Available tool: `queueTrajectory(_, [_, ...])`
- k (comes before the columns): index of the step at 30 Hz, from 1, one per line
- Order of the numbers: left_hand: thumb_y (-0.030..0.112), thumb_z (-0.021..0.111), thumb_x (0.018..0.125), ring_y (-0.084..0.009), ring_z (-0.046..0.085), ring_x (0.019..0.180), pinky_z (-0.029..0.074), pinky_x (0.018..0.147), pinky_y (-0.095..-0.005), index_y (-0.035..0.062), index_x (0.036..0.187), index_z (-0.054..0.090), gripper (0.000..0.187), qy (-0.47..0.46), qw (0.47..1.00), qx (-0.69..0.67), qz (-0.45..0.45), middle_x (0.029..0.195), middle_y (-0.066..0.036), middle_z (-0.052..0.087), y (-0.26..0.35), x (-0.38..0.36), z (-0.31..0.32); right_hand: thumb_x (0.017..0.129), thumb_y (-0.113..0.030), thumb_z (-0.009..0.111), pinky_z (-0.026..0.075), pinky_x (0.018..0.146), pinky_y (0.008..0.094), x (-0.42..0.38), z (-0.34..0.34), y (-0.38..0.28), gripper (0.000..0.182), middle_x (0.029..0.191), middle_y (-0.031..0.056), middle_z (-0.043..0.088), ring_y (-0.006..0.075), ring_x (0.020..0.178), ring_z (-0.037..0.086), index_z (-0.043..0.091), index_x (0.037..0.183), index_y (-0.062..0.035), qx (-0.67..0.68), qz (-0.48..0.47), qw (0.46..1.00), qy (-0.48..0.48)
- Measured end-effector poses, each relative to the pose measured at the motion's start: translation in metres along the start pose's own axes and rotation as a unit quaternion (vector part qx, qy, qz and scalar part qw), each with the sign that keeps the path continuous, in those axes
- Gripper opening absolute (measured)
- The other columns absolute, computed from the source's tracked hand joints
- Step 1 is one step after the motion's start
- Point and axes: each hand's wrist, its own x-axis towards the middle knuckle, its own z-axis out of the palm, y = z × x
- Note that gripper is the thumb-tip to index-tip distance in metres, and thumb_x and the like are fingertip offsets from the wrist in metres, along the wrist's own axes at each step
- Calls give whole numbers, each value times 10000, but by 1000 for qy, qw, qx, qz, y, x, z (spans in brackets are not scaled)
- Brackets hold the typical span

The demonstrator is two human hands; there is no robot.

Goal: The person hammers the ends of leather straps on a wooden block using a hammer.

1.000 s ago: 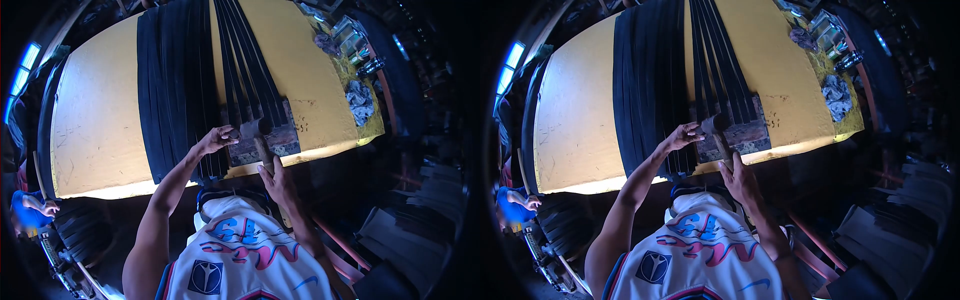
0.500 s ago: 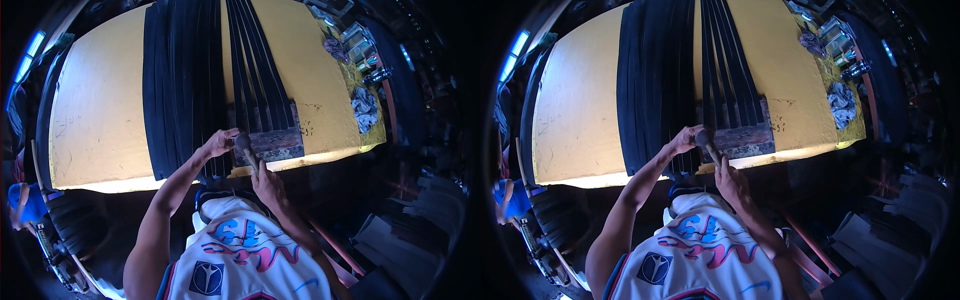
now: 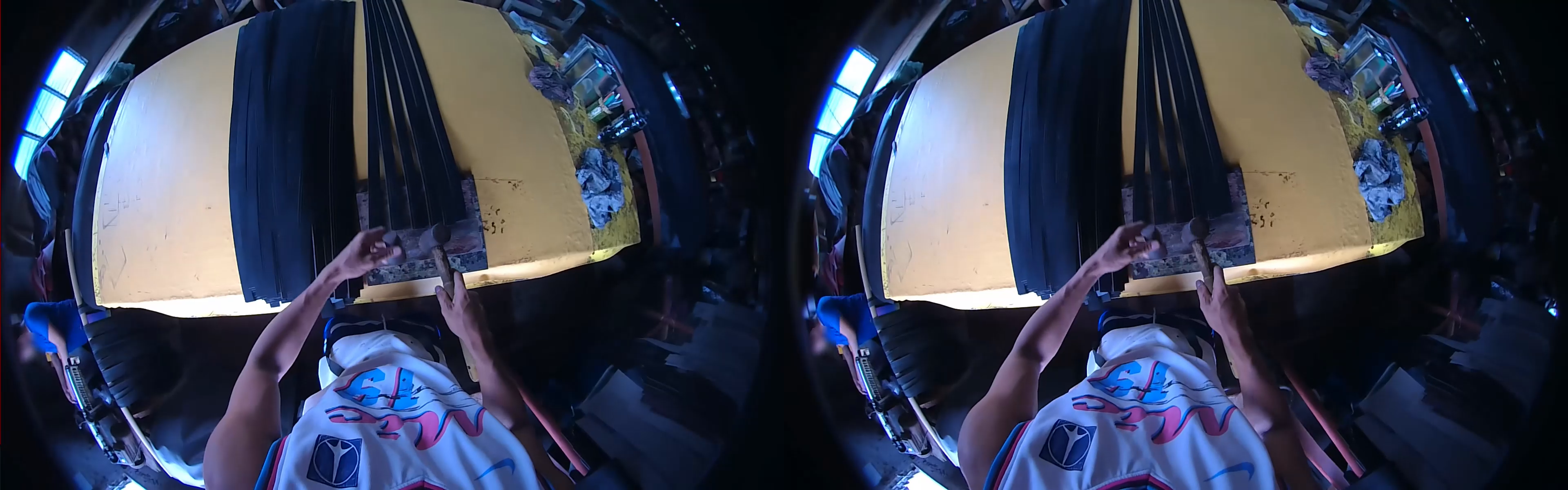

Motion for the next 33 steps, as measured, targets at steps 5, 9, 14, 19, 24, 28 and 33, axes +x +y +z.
queueTrajectory(5, [330, 681, 916, -112, 618, 840, 517, 758, -307, 46, 1068, 616, 329, 48, 990, 109, 70, 865, -31, 639, 2, 61, -24, 943, -375, 542, 532, 680, 545, -1, 8, 21, 550, 825, 308, 653, 479, 788, 650, 433, 1314, 17, -9, 11, 999, -33])
queueTrajectory(9, [301, 716, 889, -139, 617, 953, 497, 945, -350, 47, 1051, 617, 317, 27, 991, 130, 28, 972, -26, 635, 0, 73, -25, 942, -384, 542, 534, 702, 543, 2, 13, 31, 561, 854, 315, 654, 484, 812, 647, 436, 1318, 19, 6, 13, 999, -39])
queueTrajectory(14, [289, 729, 877, -141, 631, 965, 497, 960, -362, 39, 1052, 619, 324, 23, 990, 132, 41, 963, -33, 654, -8, 71, -25, 942, -390, 541, 538, 740, 542, 3, 16, 40, 576, 888, 324, 652, 489, 841, 646, 433, 1322, 29, 24, -2, 999, -37])
queueTrajectory(19, [268, 734, 872, -142, 640, 980, 490, 979, -354, 31, 1035, 617, 310, 8, 992, 124, 33, 946, -35, 666, -2, 67, -26, 933, -420, 568, 537, 701, 524, 3, 18, 41, 636, 868, 352, 629, 509, 845, 632, 411, 1342, 41, 22, -9, 999, -30])
queueTrajectory(24, [260, 741, 867, -147, 639, 995, 481, 986, -342, 23, 1063, 610, 334, 12, 993, 111, 31, 994, -57, 681, -7, 68, -26, 937, -450, 553, 535, 739, 523, 2, 16, 38, 654, 919, 373, 620, 517, 880, 624, 408, 1347, 39, 19, 0, 999, -36])
queueTrajectory(28, [239, 738, 869, -148, 638, 1004, 477, 988, -338, 18, 1082, 608, 333, 6, 995, 98, 31, 1013, -60, 687, -7, 67, -27, 948, -408, 538, 544, 751, 523, 2, 13, 32, 600, 906, 337, 645, 482, 867, 648, 425, 1328, 43, 2, 12, 999, -42])
queueTrajectory(33, [226, 739, 868, -148, 634, 1034, 474, 988, -332, 22, 1112, 602, 347, -3, 996, 86, 26, 1022, -56, 692, -13, 68, -28, 946, -411, 542, 548, 727, 520, 2, 23, 43, 603, 895, 331, 648, 476, 850, 653, 425, 1324, 44, -15, -6, 1000, -27])
